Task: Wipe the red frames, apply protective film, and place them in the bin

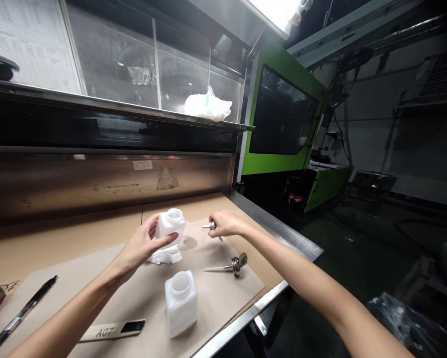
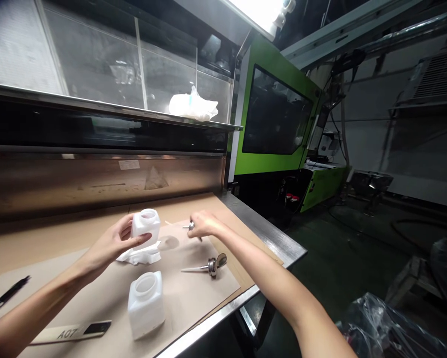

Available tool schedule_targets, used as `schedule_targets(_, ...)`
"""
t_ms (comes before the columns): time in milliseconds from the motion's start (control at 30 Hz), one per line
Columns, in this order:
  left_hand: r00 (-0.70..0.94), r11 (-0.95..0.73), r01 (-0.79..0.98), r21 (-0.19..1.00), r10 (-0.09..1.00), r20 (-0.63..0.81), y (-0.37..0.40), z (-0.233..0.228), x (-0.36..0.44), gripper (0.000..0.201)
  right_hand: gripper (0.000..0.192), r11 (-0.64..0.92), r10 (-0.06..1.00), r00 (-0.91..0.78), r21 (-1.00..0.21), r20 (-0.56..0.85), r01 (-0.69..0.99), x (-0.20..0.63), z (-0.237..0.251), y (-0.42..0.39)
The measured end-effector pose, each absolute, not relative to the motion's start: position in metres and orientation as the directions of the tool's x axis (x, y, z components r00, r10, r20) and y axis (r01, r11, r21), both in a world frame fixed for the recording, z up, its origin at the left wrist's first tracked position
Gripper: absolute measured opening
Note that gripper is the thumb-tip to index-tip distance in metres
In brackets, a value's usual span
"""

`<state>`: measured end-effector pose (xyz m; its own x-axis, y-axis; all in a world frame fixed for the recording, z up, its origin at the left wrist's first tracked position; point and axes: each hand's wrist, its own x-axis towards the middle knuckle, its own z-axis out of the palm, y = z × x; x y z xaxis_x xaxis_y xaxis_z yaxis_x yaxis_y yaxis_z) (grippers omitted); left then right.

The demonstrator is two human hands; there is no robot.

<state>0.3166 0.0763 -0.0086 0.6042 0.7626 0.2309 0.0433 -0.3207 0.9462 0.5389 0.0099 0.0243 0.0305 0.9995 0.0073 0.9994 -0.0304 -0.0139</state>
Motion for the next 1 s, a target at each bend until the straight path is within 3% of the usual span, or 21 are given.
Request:
schedule_targets(133, 0.610, -0.326, 0.073, 0.943, 0.762, 0.217, 0.081, -0.013, 0.317, 0.064, 0.034, -0.011, 0.957, -0.017, 0.096, 0.291, 0.995, 0.545, 0.074, -0.007)
schedule_targets(233, 0.605, -0.330, 0.077, 0.941, 0.766, 0.219, 0.081, -0.014, 0.322, 0.065, 0.033, 0.074, 0.919, -0.153, 0.224, 0.363, 0.972, 0.538, 0.101, -0.018)
schedule_targets(367, 0.607, -0.349, 0.068, 0.935, 0.758, 0.239, 0.077, -0.012, 0.328, 0.063, 0.030, 0.220, 0.878, -0.375, 0.445, 0.297, 0.868, 0.524, 0.116, -0.024)
schedule_targets(500, 0.615, -0.373, 0.055, 0.926, 0.744, 0.263, 0.071, -0.008, 0.335, 0.063, 0.029, 0.374, 0.843, -0.519, 0.538, 0.143, 0.755, 0.508, 0.120, -0.021)
schedule_targets(667, 0.647, -0.399, -0.002, 0.917, 0.699, 0.305, 0.064, -0.003, 0.342, 0.060, 0.027, 0.520, 0.804, -0.593, 0.533, -0.044, 0.667, 0.485, 0.120, -0.012)
schedule_targets(833, 0.644, -0.423, 0.006, 0.906, 0.695, 0.321, 0.062, -0.004, 0.340, 0.056, 0.032, 0.499, 0.849, -0.516, 0.488, -0.112, 0.716, 0.474, 0.127, -0.002)
schedule_targets(933, 0.610, -0.437, 0.027, 0.899, 0.719, 0.332, 0.062, -0.004, 0.338, 0.057, 0.030, 0.429, 0.903, -0.390, 0.316, -0.181, 0.846, 0.470, 0.133, 0.009)
schedule_targets(1000, 0.597, -0.439, 0.019, 0.898, 0.726, 0.342, 0.061, -0.002, 0.338, 0.059, 0.030, 0.289, 0.935, -0.242, 0.167, -0.258, 0.942, 0.465, 0.132, 0.018)
